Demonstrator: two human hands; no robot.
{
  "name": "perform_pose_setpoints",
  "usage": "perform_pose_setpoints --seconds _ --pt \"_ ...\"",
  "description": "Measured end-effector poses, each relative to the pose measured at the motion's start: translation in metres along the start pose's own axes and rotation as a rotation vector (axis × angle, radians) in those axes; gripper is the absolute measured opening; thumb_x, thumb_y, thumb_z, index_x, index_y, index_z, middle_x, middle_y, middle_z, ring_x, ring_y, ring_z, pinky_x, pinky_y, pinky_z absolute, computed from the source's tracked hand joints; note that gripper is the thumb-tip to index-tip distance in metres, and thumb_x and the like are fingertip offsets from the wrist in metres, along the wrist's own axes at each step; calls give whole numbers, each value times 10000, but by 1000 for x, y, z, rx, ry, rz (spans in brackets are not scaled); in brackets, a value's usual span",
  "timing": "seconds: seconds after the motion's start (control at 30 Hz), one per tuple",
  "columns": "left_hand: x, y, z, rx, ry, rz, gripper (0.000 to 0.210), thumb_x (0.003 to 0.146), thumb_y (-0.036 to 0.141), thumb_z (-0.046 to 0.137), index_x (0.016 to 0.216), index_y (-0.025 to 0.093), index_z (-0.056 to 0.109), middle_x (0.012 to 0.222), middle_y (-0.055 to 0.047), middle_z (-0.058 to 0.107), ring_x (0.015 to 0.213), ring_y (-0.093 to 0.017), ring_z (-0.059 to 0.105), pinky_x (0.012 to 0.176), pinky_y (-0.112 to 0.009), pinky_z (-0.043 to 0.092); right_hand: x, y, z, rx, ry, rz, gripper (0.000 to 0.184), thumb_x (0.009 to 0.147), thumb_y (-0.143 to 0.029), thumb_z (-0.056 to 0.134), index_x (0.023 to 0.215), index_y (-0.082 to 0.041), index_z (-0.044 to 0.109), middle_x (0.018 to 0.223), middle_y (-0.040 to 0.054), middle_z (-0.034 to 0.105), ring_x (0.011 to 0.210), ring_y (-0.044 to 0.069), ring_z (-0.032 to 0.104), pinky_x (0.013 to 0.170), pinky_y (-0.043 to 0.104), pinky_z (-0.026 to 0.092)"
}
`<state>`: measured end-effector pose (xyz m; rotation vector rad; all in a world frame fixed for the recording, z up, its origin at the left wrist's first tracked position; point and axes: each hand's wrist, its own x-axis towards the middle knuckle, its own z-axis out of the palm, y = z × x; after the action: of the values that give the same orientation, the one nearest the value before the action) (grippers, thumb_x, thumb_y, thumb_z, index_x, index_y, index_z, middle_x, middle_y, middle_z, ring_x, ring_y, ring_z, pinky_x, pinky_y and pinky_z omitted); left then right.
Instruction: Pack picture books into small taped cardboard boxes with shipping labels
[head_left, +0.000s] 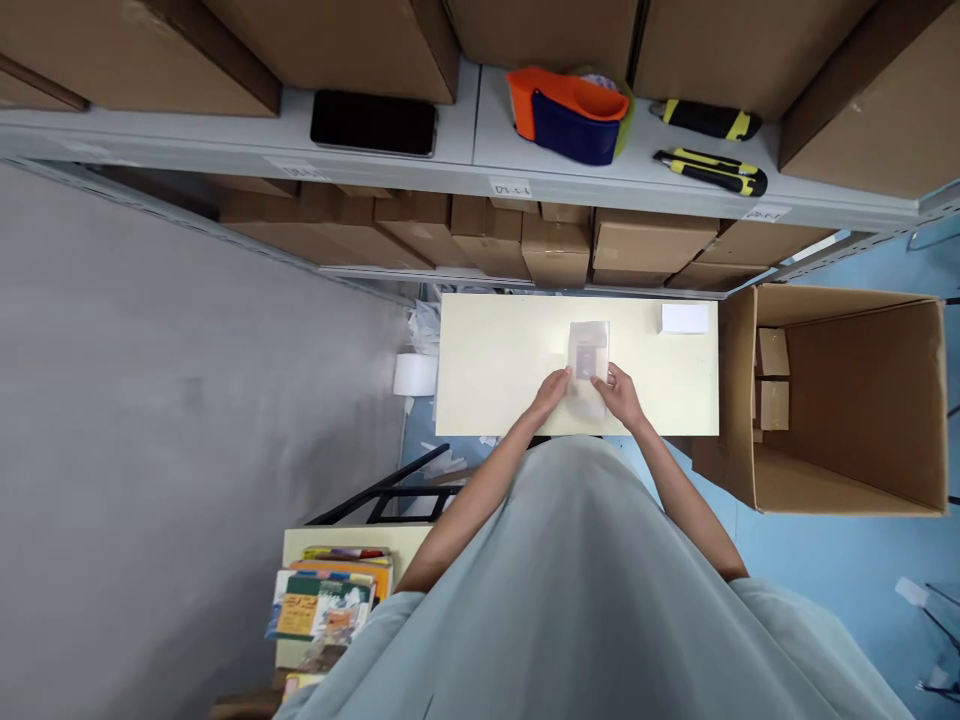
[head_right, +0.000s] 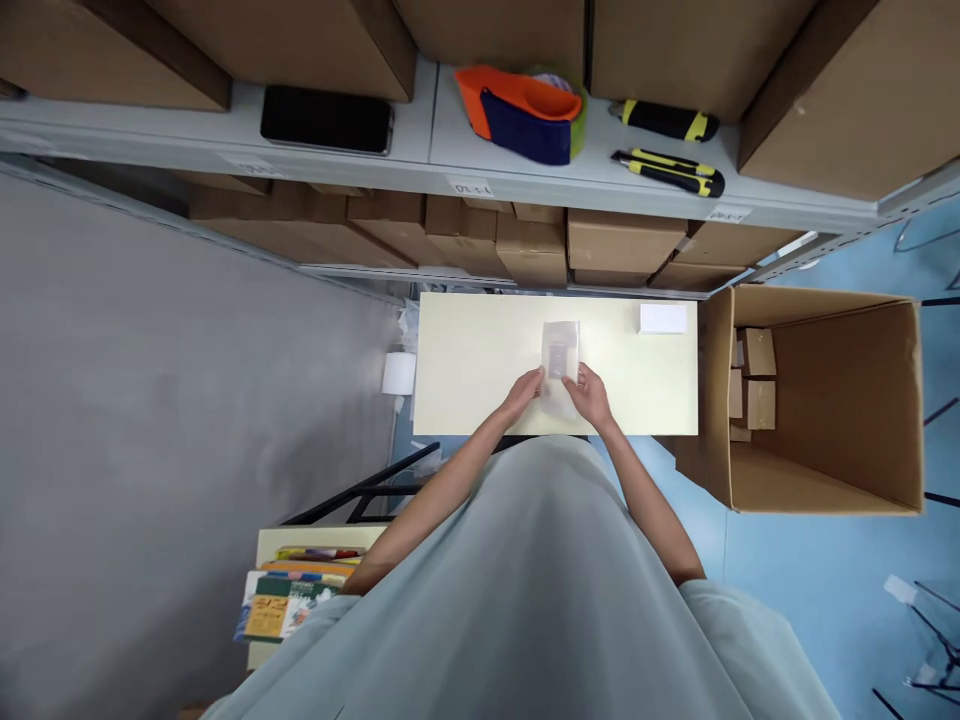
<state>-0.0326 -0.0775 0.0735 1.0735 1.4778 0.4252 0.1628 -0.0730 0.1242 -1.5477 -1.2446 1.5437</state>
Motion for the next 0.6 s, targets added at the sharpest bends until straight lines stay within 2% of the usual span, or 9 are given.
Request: perform_pose_setpoints --seconds 0.03,0.1,0.17,0.27,0.4,0.5,0.6 --pt "-1 5 -11 -158 -12 -3 757 1096 725 323 1343 132 724 1288 -180 797 1151 -272 759 993 -378 607 0 -10 6 74 -20 -9 524 940 -648 677 1254 -228 673 1127 85 822 953 252 781 879 383 654" --pt "-4 11 -36 -477 -7 -23 745 998 799 514 1231 137 765 1183 -165 820 1059 -276 771 924 -376 621 5 -26 21 152 -46 -15 570 908 -669 736 1261 -225 678 1106 78 827 912 247 785 859 378 657" --pt "-6 9 -66 -608 80 -6 647 870 755 735 1103 155 787 1112 -133 827 980 -257 771 873 -355 623 15 -37 40 170 -60 -16 580 891 -668 772 1251 -222 684 1074 70 830 889 243 783 825 363 654" --pt "-6 -6 -117 -535 272 70 489 795 609 845 1008 171 799 1012 -88 828 885 -220 752 812 -327 623 39 -43 80 142 -76 -22 570 886 -664 778 1231 -220 683 1069 68 829 916 246 781 800 347 646" --pt "4 -38 -184 -382 470 67 328 842 442 796 1035 178 818 884 -55 807 755 -182 722 729 -302 620 85 -35 153 38 -96 -29 513 879 -638 764 1164 -221 673 1018 55 813 915 236 757 817 342 627" --pt "19 -59 -226 -265 532 -19 255 913 310 687 1075 157 810 884 -65 804 737 -178 739 746 -304 625 125 -22 209 -112 -106 30 428 870 -590 765 1078 -230 662 919 22 780 845 212 715 788 325 603" --pt "34 -76 -257 -83 575 -109 298 950 191 592 1178 150 778 1052 -97 819 886 -196 778 891 -330 623 157 -7 250 -261 -82 90 322 871 -516 753 1006 -241 654 858 -3 739 809 195 679 773 308 581"
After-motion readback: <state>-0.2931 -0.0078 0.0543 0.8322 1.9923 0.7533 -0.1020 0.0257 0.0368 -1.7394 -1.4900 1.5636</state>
